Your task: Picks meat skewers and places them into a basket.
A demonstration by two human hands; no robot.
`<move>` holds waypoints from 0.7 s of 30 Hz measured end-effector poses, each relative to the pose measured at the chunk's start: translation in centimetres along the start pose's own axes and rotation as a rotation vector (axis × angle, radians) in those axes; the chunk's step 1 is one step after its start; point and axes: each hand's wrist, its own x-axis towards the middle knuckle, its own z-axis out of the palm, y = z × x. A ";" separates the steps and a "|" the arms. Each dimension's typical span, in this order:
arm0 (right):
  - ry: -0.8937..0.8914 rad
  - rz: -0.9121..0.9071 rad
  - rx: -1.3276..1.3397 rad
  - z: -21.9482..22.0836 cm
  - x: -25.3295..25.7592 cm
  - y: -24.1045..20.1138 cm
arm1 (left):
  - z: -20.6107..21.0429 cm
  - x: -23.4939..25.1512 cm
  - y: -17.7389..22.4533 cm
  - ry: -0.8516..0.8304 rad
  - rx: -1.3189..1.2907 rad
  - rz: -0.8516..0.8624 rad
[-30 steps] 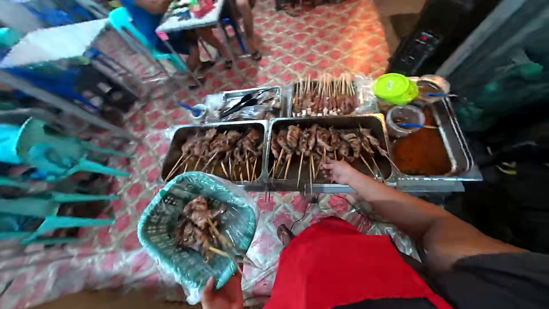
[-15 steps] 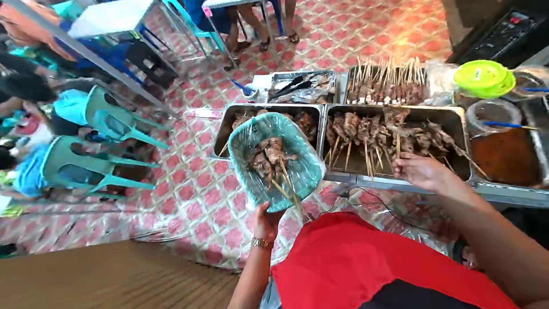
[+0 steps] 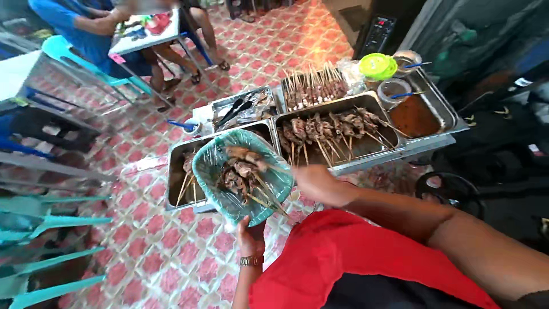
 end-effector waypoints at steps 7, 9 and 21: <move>-0.211 -0.143 -0.093 0.6 -0.5 0.4 | 1.0 0.5 -1.1 -0.017 -0.033 0.043; -0.201 -0.193 0.079 -0.9 -0.1 3.2 | 0.7 0.3 -1.0 -0.017 -0.080 0.065; -0.029 0.410 0.394 2.5 13.1 24.0 | 0.8 -2.7 -3.1 -0.004 -0.186 0.149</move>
